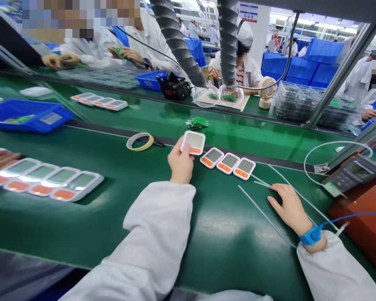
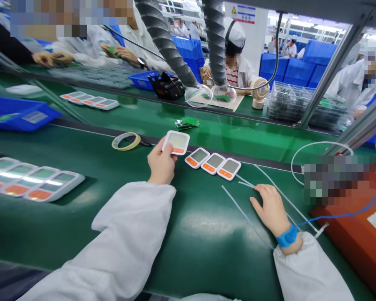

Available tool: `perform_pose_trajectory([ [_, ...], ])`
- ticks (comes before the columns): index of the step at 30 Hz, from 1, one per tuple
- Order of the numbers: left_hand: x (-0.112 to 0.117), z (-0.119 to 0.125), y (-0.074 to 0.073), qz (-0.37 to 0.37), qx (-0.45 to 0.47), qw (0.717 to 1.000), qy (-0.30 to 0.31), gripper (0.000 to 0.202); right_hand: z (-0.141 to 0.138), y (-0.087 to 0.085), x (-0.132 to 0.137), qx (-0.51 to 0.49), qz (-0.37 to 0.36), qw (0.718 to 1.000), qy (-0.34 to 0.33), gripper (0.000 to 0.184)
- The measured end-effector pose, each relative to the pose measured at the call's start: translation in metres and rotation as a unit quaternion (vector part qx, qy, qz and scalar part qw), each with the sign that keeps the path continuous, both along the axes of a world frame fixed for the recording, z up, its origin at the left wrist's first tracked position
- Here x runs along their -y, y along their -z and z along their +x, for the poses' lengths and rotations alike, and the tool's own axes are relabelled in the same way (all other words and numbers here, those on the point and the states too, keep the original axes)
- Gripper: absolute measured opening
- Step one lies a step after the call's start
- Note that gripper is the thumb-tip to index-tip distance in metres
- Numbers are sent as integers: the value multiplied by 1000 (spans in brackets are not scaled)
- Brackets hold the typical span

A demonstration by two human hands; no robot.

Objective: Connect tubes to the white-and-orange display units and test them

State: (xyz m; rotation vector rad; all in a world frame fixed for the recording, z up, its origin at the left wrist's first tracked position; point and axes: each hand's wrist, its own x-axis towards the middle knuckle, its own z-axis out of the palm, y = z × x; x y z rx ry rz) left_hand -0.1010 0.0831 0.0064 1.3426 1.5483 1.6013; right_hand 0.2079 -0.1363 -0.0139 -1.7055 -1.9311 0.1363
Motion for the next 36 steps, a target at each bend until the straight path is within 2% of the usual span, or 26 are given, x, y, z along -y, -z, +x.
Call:
perform_pose_trajectory([
  [2,-13,-18,14,-38,-104,993,-41,44,-2,1,0,0,7,1000,0,27],
  [5,-19,-32,24,-68,-182,981,-29,37,-4,2,-1,-7,13,1000,13,23],
  [8,-14,-29,24,-72,-248,966,-10,34,-7,1,0,-12,6,1000,16,19],
  [10,-7,-19,22,-53,-300,952,14,41,-8,0,0,-16,5,1000,17,17],
  [11,-3,-13,20,-40,-341,939,35,46,-8,0,0,-19,5,1000,17,17],
  [13,4,-1,17,-29,-443,892,89,57,-8,1,-1,-25,6,1000,17,16],
  [15,9,7,13,-48,-524,839,135,64,-8,2,-1,-28,6,999,17,16],
  [16,11,9,11,-67,-542,824,150,67,-8,2,-1,-28,5,999,17,16],
  [20,19,4,2,-118,-557,801,185,74,-8,3,-1,-30,5,999,17,16],
  [27,38,-20,-18,-129,-607,755,210,76,-10,4,0,-29,2,999,20,18],
  [32,24,-26,-26,-175,-615,734,229,85,-10,7,0,-26,13,999,17,18],
  [36,12,-23,-29,-174,-613,728,255,81,-11,9,0,-36,20,999,13,16],
])
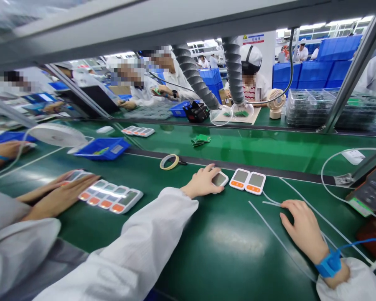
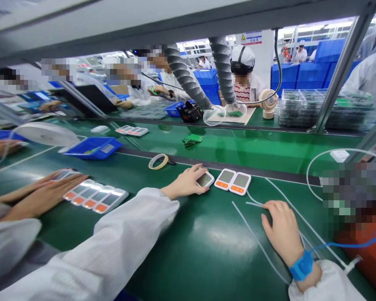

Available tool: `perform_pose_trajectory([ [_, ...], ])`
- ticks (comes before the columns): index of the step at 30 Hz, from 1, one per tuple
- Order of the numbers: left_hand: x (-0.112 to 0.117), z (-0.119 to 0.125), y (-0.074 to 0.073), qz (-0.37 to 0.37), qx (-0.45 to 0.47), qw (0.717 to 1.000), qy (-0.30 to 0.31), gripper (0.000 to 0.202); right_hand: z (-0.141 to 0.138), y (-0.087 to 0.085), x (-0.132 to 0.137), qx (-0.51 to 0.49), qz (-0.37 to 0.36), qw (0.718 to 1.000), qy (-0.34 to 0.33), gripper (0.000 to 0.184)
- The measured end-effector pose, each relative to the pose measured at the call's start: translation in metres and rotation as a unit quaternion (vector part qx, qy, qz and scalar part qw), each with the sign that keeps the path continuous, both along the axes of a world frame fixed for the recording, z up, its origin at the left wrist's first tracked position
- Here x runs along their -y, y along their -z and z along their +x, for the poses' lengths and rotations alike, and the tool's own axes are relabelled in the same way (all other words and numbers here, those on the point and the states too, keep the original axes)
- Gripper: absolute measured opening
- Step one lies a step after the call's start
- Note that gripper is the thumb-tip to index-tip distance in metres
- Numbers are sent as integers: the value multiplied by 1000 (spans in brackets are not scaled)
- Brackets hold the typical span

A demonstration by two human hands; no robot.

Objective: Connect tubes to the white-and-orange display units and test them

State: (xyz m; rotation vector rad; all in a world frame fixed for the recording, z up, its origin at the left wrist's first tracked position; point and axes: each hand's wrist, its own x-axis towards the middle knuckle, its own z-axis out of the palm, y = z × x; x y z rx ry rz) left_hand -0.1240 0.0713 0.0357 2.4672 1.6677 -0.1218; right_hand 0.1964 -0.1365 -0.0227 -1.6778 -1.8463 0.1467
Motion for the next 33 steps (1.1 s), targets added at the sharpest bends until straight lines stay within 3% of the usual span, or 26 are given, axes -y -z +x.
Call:
perform_pose_trajectory([
  [5,-35,24,-7,52,12,998,-32,77,-5,2,0,-21,9,1000,9,15],
  [13,-135,122,2,52,42,993,-97,81,-11,0,-2,-46,-5,999,15,17],
  [18,-151,149,5,57,57,988,-133,80,-14,-2,-4,-60,-14,998,20,16],
  [22,-119,153,-3,55,66,989,-119,74,-14,-2,-4,-57,-6,998,25,16],
  [25,-61,149,0,41,83,995,-49,71,-13,0,-4,-51,4,999,20,17],
  [28,4,135,10,24,76,997,15,82,-11,2,-4,-47,12,999,16,17],
  [30,35,122,14,24,67,997,-13,86,-11,3,-4,-45,12,999,15,17],
  [33,55,104,13,30,48,996,-66,94,-11,2,-4,-45,9,999,14,17],
])
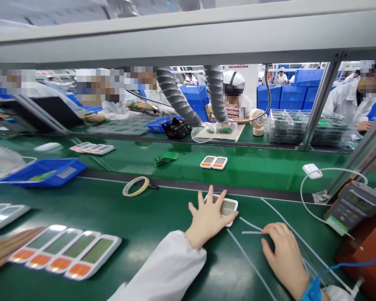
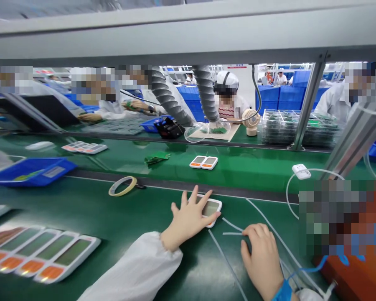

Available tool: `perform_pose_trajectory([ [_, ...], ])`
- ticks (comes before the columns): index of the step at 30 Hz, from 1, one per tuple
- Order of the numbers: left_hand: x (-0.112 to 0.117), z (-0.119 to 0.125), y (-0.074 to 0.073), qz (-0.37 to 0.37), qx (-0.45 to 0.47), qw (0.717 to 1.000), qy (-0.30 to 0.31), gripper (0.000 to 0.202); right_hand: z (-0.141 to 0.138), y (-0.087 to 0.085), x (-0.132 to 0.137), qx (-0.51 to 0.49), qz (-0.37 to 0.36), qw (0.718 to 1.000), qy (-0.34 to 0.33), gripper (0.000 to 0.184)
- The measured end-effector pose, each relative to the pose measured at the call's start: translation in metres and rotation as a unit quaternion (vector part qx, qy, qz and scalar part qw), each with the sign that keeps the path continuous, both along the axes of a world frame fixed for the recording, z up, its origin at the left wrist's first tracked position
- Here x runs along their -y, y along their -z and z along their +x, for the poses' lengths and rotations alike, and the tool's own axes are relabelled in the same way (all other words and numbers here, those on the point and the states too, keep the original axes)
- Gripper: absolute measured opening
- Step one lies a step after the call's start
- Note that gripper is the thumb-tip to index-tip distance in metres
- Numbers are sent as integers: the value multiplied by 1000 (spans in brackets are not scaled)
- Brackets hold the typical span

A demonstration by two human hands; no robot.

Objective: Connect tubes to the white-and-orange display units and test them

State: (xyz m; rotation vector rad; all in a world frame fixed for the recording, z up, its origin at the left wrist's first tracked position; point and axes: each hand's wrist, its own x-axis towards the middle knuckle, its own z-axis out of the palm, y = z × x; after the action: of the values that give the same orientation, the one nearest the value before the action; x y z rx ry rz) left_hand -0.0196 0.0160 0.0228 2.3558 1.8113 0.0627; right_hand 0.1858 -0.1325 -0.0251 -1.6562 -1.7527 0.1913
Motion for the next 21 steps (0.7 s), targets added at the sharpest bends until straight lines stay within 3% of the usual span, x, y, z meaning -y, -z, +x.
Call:
perform_pose_trajectory([
  [3,2,-6,-5,-6,-7,1000,9,95,1,0,0,-3,1,1000,-2,16],
  [6,-4,-2,-6,14,1,999,42,76,1,1,-1,-6,1,1000,-3,16],
  [10,-28,12,-5,44,16,998,49,62,0,2,-1,-7,0,1000,1,17],
  [13,-68,36,-9,63,37,997,37,65,-2,2,0,-9,4,1000,8,16],
  [17,-136,84,-18,61,35,997,42,70,-4,-1,0,-8,-6,1000,16,16],
  [21,-189,119,-13,53,30,998,23,72,-4,-3,-1,-10,-16,1000,11,16],
])
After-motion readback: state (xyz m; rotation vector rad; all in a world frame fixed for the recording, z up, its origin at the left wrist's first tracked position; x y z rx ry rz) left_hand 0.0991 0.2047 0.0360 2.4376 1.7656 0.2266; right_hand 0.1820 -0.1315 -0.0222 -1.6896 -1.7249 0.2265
